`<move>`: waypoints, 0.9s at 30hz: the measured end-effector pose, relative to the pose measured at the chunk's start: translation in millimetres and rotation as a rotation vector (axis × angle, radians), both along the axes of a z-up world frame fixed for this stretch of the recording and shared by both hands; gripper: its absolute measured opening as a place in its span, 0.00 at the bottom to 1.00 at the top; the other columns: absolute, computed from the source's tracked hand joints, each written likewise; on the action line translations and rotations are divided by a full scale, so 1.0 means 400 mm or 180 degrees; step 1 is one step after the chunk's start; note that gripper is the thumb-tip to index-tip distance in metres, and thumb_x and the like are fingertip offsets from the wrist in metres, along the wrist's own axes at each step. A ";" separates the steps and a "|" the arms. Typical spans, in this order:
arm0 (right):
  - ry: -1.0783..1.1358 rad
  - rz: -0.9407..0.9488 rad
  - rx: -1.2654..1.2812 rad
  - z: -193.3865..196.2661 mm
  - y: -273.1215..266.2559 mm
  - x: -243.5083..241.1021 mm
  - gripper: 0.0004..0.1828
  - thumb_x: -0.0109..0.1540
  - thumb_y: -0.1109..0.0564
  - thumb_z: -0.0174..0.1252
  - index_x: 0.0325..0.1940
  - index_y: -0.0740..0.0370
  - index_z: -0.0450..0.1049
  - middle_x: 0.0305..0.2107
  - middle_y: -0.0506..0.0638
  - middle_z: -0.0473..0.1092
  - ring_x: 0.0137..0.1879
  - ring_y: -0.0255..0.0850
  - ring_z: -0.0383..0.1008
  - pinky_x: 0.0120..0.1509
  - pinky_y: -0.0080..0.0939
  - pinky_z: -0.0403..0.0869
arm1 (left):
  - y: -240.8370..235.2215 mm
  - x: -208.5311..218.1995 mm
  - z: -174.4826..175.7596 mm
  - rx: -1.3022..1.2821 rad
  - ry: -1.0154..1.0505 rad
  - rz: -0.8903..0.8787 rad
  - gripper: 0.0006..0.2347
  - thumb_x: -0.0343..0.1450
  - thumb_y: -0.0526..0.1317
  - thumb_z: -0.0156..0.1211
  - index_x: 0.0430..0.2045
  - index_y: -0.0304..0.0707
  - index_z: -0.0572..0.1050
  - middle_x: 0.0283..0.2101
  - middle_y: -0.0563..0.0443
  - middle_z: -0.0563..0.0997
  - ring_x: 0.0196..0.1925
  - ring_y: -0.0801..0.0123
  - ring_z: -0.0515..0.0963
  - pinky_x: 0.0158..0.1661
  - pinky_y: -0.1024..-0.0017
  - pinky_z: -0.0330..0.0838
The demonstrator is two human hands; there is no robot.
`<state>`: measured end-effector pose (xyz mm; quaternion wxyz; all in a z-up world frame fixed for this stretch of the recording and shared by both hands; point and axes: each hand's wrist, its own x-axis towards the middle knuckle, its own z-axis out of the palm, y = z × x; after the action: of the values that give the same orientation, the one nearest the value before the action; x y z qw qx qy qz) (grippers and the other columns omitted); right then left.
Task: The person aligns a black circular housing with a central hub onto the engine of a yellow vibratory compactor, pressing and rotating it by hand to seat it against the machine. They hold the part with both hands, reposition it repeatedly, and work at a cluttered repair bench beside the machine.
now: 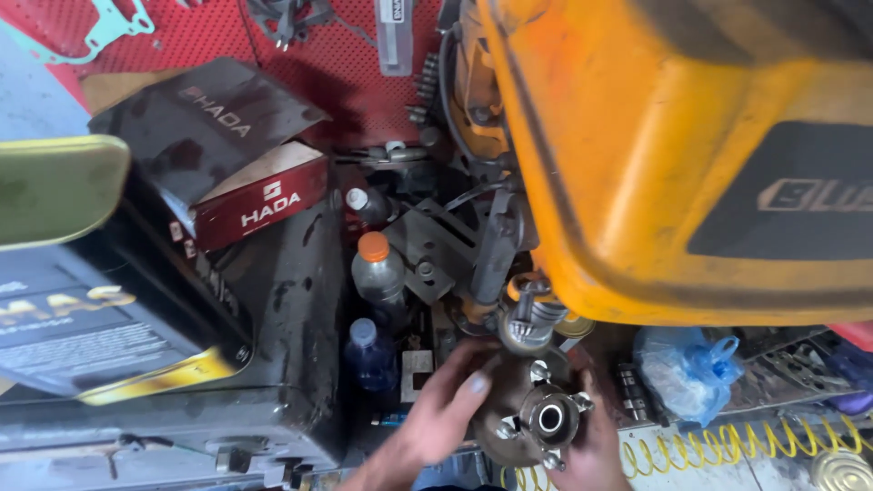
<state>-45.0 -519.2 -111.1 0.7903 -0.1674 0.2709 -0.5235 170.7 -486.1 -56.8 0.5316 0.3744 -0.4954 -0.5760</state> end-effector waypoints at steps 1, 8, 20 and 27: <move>-0.0013 -0.0020 0.0003 -0.015 0.004 -0.003 0.31 0.69 0.38 0.46 0.70 0.57 0.63 0.58 0.56 0.69 0.61 0.50 0.71 0.64 0.56 0.70 | 0.017 -0.033 -0.035 0.0003 -0.0013 -0.0020 0.27 0.76 0.52 0.51 0.63 0.27 0.64 0.60 0.35 0.75 0.64 0.55 0.72 0.64 0.62 0.65; 0.0253 -0.0298 0.0981 -0.074 0.036 0.024 0.32 0.68 0.33 0.44 0.61 0.59 0.71 0.49 0.54 0.76 0.53 0.50 0.76 0.56 0.56 0.74 | 0.090 -0.106 -0.056 -0.0539 0.0700 0.0785 0.38 0.76 0.54 0.53 0.73 0.24 0.46 0.73 0.32 0.61 0.76 0.53 0.61 0.72 0.61 0.51; 0.0309 -0.0544 0.0466 0.072 0.069 0.096 0.28 0.67 0.38 0.40 0.68 0.48 0.67 0.57 0.49 0.71 0.62 0.50 0.69 0.65 0.58 0.66 | 0.068 -0.094 -0.025 -0.0320 0.0292 0.0620 0.36 0.75 0.54 0.54 0.72 0.28 0.49 0.69 0.37 0.67 0.71 0.59 0.66 0.69 0.63 0.59; 0.0099 -0.0317 0.0821 0.088 0.057 0.070 0.30 0.68 0.35 0.40 0.65 0.52 0.68 0.56 0.50 0.72 0.60 0.50 0.70 0.65 0.58 0.67 | 0.040 -0.118 -0.030 -0.0100 0.0616 0.0537 0.35 0.75 0.53 0.55 0.71 0.29 0.50 0.67 0.40 0.69 0.68 0.61 0.67 0.67 0.64 0.61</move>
<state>-17.1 -496.5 -75.9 0.7740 -0.0589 0.3562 -0.5202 123.7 -470.0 -68.8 0.6293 0.3491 -0.4175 -0.5548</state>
